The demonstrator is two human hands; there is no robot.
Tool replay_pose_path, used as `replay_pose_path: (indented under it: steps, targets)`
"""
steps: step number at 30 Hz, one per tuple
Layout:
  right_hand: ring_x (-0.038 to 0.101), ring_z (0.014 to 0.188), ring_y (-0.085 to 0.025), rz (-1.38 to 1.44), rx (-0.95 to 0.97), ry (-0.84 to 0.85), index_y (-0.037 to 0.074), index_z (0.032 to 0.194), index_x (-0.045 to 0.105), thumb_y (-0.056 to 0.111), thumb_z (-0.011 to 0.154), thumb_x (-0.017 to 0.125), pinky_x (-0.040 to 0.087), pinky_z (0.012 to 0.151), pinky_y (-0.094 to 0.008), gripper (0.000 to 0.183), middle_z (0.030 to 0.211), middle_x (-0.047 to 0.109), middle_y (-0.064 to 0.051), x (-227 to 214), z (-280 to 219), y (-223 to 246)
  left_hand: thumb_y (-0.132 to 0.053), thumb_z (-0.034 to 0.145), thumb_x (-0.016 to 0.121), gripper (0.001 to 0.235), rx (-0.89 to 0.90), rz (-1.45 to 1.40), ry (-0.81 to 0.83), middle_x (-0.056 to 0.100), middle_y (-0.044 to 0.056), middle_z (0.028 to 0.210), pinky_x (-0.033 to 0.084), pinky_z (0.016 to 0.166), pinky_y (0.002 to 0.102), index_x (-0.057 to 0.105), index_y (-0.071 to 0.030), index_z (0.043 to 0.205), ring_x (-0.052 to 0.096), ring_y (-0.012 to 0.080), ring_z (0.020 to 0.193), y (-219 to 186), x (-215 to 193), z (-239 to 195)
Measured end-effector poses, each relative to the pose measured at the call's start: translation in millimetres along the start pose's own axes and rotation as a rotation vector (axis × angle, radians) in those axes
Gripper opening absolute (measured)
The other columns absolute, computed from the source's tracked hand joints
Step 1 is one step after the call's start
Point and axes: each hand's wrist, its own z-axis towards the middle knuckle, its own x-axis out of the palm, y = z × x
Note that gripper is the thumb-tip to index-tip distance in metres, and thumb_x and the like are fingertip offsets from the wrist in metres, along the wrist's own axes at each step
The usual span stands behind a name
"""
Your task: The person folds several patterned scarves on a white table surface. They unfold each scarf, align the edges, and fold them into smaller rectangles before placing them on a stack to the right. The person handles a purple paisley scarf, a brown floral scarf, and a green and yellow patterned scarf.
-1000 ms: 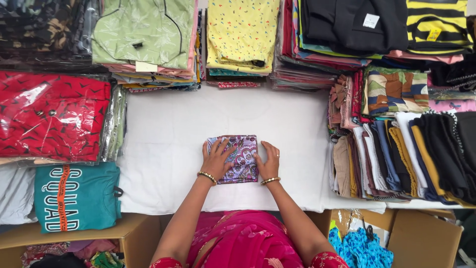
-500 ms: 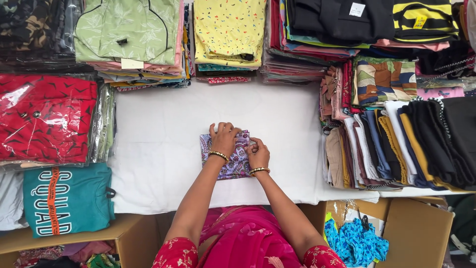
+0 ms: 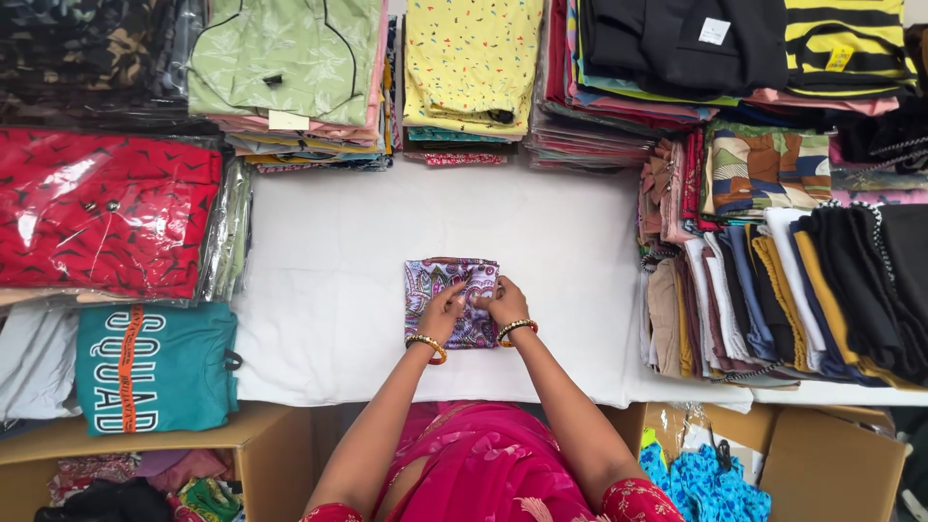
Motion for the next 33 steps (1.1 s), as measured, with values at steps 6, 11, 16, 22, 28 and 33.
replay_pose_path:
  steps: [6, 11, 16, 22, 28, 33]
  targets:
    - [0.065, 0.073, -0.011, 0.282, -0.303, 0.068, 0.008, 0.135, 0.058, 0.007, 0.081, 0.077, 0.056, 0.067, -0.027, 0.057, 0.093, 0.070, -0.002, 27.0, -40.0, 36.7, -0.025, 0.101, 0.069, 0.053, -0.115, -0.129, -0.046, 0.066, 0.003, 0.113, 0.052, 0.078, 0.026, 0.048, -0.005, 0.145, 0.063, 0.0080, 0.096, -42.0, -19.1, -18.1]
    - [0.069, 0.093, -0.008, 0.497, -0.527, 0.295, 0.008, 0.139, 0.058, -0.006, 0.082, 0.066, 0.060, 0.080, -0.024, 0.059, 0.105, 0.073, -0.004, 51.9, -32.3, 13.0, -0.012, 0.099, 0.066, 0.040, -0.116, -0.317, -0.192, 0.071, 0.006, 0.112, 0.051, 0.084, 0.025, 0.059, 0.007, 0.134, 0.064, 0.0100, 0.097, -5.6, -43.2, -6.1]
    - [0.068, 0.097, -0.018, 0.714, -0.376, 0.023, -0.002, 0.134, 0.070, 0.007, 0.100, 0.070, 0.060, 0.081, -0.030, 0.035, 0.111, 0.072, -0.014, 55.6, 9.7, -8.7, -0.005, 0.097, 0.064, 0.035, -0.035, -0.385, -0.080, 0.072, 0.003, 0.112, 0.051, 0.084, 0.023, 0.063, 0.001, 0.131, 0.063, 0.0068, 0.095, -53.9, -72.9, -21.4]
    - [0.070, 0.115, -0.019, 1.170, 0.174, 0.548, 0.011, 0.136, 0.057, 0.052, 0.098, 0.053, 0.060, 0.091, -0.035, 0.057, 0.130, 0.070, -0.007, 19.7, -41.5, 59.8, -0.012, 0.098, 0.062, 0.037, -0.071, -0.683, 0.192, 0.072, 0.004, 0.109, 0.057, 0.077, 0.029, 0.063, -0.003, 0.134, 0.067, 0.0103, 0.090, -108.3, -132.7, -44.9]
    - [0.073, 0.098, -0.023, 1.094, 0.117, 0.537, 0.001, 0.123, 0.062, 0.028, 0.100, 0.070, 0.061, 0.088, -0.043, 0.036, 0.111, 0.073, -0.013, 53.0, -5.9, 33.3, -0.016, 0.099, 0.060, 0.037, -0.123, -0.559, 0.034, 0.072, 0.000, 0.111, 0.055, 0.083, 0.028, 0.063, -0.006, 0.134, 0.067, 0.0081, 0.094, 2.7, -163.5, -7.4]
    - [0.074, 0.088, -0.018, 0.574, 0.307, 0.360, 0.006, 0.115, 0.067, 0.025, 0.098, 0.068, 0.062, 0.079, -0.038, 0.026, 0.102, 0.076, -0.009, 46.7, -27.7, 82.4, -0.032, 0.099, 0.070, 0.037, -0.203, 0.127, -0.155, 0.075, 0.009, 0.100, 0.051, 0.082, 0.033, 0.069, -0.001, 0.120, 0.065, 0.0176, 0.087, -30.6, -164.3, -15.8]
